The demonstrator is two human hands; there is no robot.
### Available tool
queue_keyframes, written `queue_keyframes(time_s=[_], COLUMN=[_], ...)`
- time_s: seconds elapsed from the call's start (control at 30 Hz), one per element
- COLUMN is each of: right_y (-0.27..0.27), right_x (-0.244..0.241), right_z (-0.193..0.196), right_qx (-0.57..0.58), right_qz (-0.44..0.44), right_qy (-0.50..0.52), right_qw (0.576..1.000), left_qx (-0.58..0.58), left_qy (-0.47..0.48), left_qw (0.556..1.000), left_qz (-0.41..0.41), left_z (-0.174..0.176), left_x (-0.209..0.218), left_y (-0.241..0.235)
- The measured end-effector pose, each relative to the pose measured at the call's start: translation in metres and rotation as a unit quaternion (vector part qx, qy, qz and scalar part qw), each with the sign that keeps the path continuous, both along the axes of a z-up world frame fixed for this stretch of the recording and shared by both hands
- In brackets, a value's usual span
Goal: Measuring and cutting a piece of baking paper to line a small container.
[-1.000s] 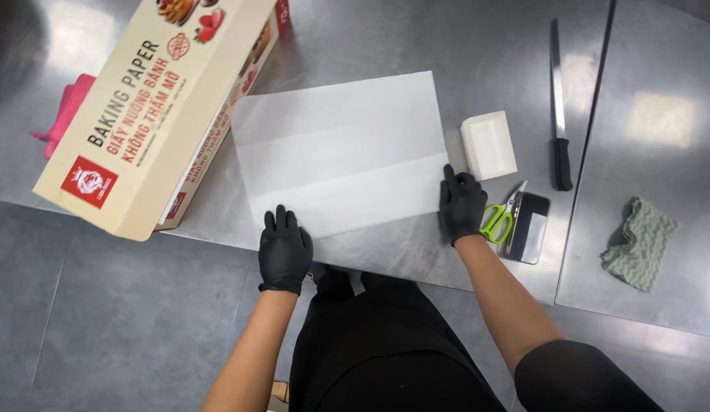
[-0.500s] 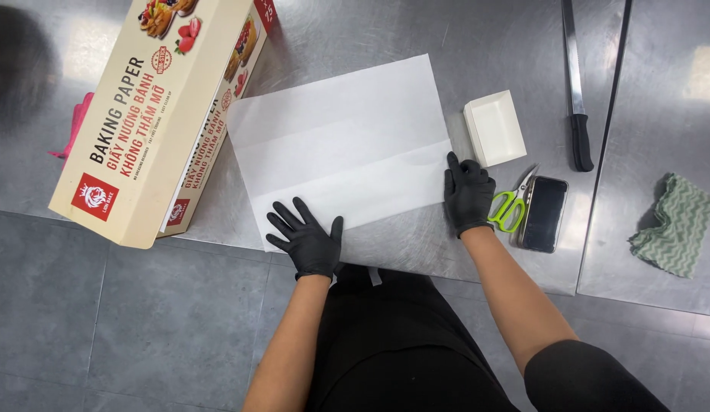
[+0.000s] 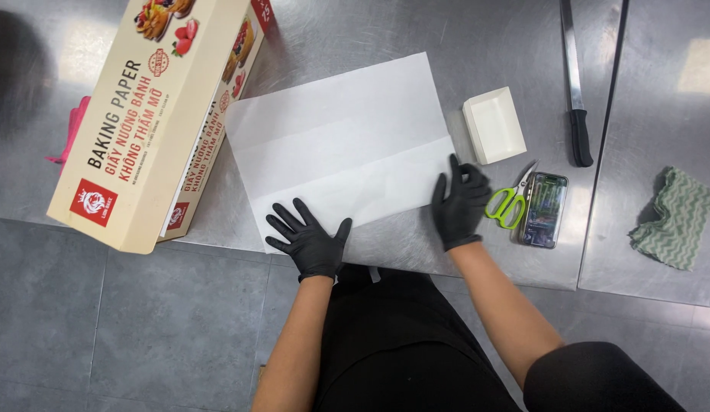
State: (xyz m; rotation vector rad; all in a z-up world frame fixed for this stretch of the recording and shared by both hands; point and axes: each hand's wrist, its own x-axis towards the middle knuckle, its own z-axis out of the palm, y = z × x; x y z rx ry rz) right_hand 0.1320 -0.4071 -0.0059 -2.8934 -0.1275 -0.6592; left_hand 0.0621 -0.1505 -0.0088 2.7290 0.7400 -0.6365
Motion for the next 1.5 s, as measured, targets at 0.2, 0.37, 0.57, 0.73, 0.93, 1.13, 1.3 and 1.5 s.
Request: queue_keyframes(time_s=[0.2,0.37,0.57,0.73,0.93,1.13,1.3,1.5], right_y=[0.131,0.138,0.115,0.082,0.031,-0.015,-0.046,-0.072], right_x=[-0.037,-0.033,-0.025,-0.013,0.007,0.027,0.038,0.019], right_z=[0.0,-0.036,-0.028,-0.035,-0.037,-0.032,-0.027,-0.022], right_qx=[0.078,0.057,0.049,0.05,0.043,0.046,0.055,0.09], right_qz=[0.362,0.351,0.331,0.296,0.263,0.228,0.199,0.207], right_qy=[0.246,0.291,0.311,0.302,0.29,0.29,0.289,0.171], right_qw=[0.896,0.888,0.889,0.905,0.919,0.928,0.935,0.959], left_qx=[0.114,0.083,0.053,0.004,0.026,0.033,0.028,0.013], left_qy=[-0.038,0.034,-0.051,-0.061,-0.078,-0.067,-0.073,-0.113], left_qw=[0.991,0.994,0.997,0.998,0.997,0.997,0.997,0.994], left_qz=[-0.062,-0.06,-0.023,0.007,-0.011,-0.017,-0.015,-0.008], left_z=[-0.062,-0.027,-0.027,-0.015,-0.028,-0.03,-0.031,-0.027], left_x=[-0.016,-0.008,-0.009,-0.005,-0.01,-0.01,-0.01,-0.013], left_y=[0.005,-0.001,-0.001,-0.004,-0.001,-0.001,-0.003,-0.003])
